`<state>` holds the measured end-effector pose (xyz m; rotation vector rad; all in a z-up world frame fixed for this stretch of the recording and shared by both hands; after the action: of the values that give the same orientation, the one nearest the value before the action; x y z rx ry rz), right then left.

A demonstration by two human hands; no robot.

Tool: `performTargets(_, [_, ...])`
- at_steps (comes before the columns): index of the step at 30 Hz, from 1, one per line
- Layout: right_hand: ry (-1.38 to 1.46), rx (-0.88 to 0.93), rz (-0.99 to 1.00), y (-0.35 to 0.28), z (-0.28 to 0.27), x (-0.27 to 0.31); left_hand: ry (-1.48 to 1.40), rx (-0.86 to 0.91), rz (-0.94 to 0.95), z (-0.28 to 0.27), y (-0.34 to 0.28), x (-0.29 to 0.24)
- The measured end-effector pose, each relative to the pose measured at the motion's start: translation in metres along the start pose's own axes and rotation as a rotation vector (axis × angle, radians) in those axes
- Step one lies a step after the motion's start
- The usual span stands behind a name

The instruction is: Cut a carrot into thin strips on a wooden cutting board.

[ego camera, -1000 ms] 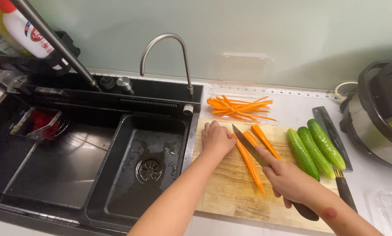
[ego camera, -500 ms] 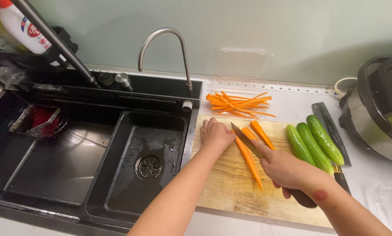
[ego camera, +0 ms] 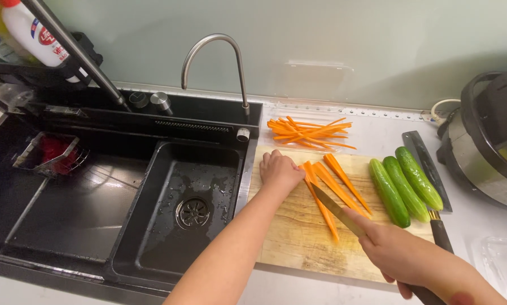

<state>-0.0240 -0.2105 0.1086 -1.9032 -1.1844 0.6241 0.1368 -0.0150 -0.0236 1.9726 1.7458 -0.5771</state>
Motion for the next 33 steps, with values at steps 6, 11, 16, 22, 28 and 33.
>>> performTargets(6, [0.042,0.002,-0.015,0.012,0.035,-0.046,0.011,-0.021,0.02,0.003,0.001,0.003])
performTargets(11, [0.08,-0.003,-0.028,0.051,0.04,-0.114,-0.009,-0.011,0.011,0.001,0.0,0.003])
performTargets(16, [0.113,-0.008,-0.048,0.081,0.013,-0.163,-0.031,0.004,0.002,0.001,0.0,0.003])
performTargets(22, [0.145,-0.005,-0.073,0.087,-0.019,-0.191,-0.026,-0.015,0.01,0.005,0.001,0.007])
performTargets(28, [0.188,-0.005,-0.092,0.072,-0.041,-0.175,-0.043,-0.014,0.02,0.005,0.003,0.01])
performTargets(33, [0.228,-0.002,-0.115,0.055,-0.043,-0.112,-0.098,0.043,0.012,0.004,0.006,0.016])
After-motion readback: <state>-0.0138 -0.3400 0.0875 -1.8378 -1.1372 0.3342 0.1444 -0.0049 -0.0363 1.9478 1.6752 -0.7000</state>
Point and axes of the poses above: each hand's wrist, its own y-axis towards the middle knuckle, its own z-axis out of the palm, x = y × z, the point moved 6 cm from there along y, towards the middle knuckle, and after that the axes turned 15 degrees about z, right-handed, at the moved point
